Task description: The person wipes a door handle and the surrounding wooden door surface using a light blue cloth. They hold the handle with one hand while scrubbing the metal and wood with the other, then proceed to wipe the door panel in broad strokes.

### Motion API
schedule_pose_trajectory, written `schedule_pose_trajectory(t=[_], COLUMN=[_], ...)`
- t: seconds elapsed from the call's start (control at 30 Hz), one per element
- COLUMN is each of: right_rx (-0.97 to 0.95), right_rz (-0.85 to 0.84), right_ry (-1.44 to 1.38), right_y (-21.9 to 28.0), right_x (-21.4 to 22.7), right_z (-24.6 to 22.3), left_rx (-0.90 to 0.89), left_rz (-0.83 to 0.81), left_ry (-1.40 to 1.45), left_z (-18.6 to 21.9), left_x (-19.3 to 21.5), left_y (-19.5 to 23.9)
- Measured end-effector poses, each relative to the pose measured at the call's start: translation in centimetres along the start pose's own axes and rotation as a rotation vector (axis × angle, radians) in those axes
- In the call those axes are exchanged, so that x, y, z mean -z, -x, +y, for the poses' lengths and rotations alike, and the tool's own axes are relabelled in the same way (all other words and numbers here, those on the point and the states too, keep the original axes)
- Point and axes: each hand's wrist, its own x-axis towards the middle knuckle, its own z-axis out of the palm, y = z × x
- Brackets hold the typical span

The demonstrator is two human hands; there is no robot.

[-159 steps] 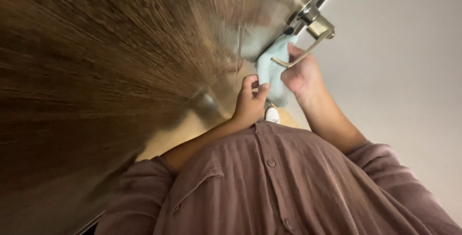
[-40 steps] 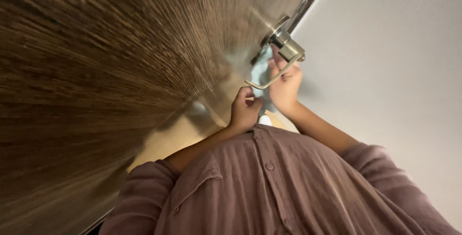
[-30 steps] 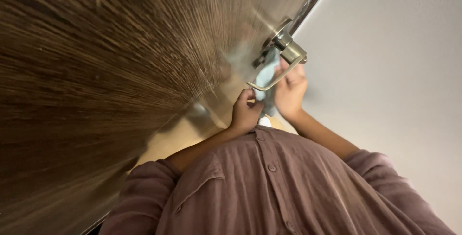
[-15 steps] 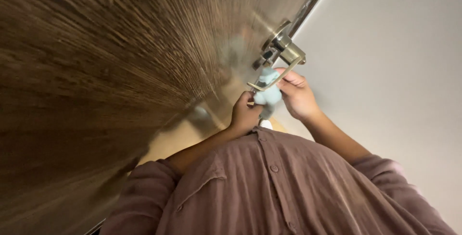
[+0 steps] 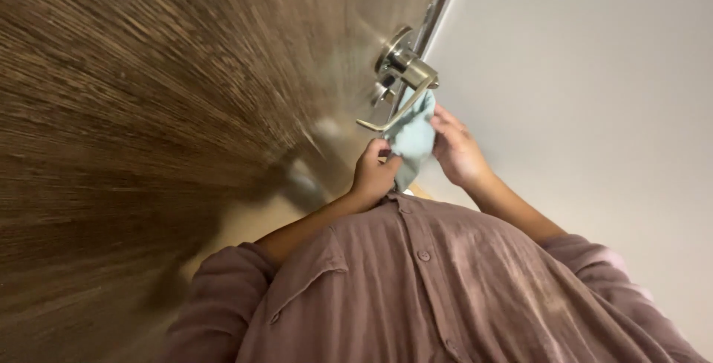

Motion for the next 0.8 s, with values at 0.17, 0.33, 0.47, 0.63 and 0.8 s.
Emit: schedule_pose_trajectory(t=[0.17,0.33,0.47,0.63,0.8], right_rx=[-0.004,0.242,0.586,1.108,1.11], right_rz=[0.174,0.251,0.278,0.13,-0.051], right_ry=[0.172,0.285,0.495,0.804,0.904], right_y=[1.8,1.3,-1.2,-4.9,-7.4], right_x=[0.0,-1.1,-1.3,-3.4,-2.9], right_z=[0.6,-2.8,-7.8,-12.6,-11.0], left_rx=[-0.051,-0.081,-0.126,-0.117,-0.119], left_rz=[0.061,0.09,0.109,0.15,0.177], left_ry=[0.039,0.069,0.092,0.151,0.145], left_z=[0.6,0.9,1.0,0.2,-0.5], left_x=[-1.0,-1.5,-1.8,-1.7,-0.8], left_y=[0.5,0.5,0.2,-0.4,-1.5])
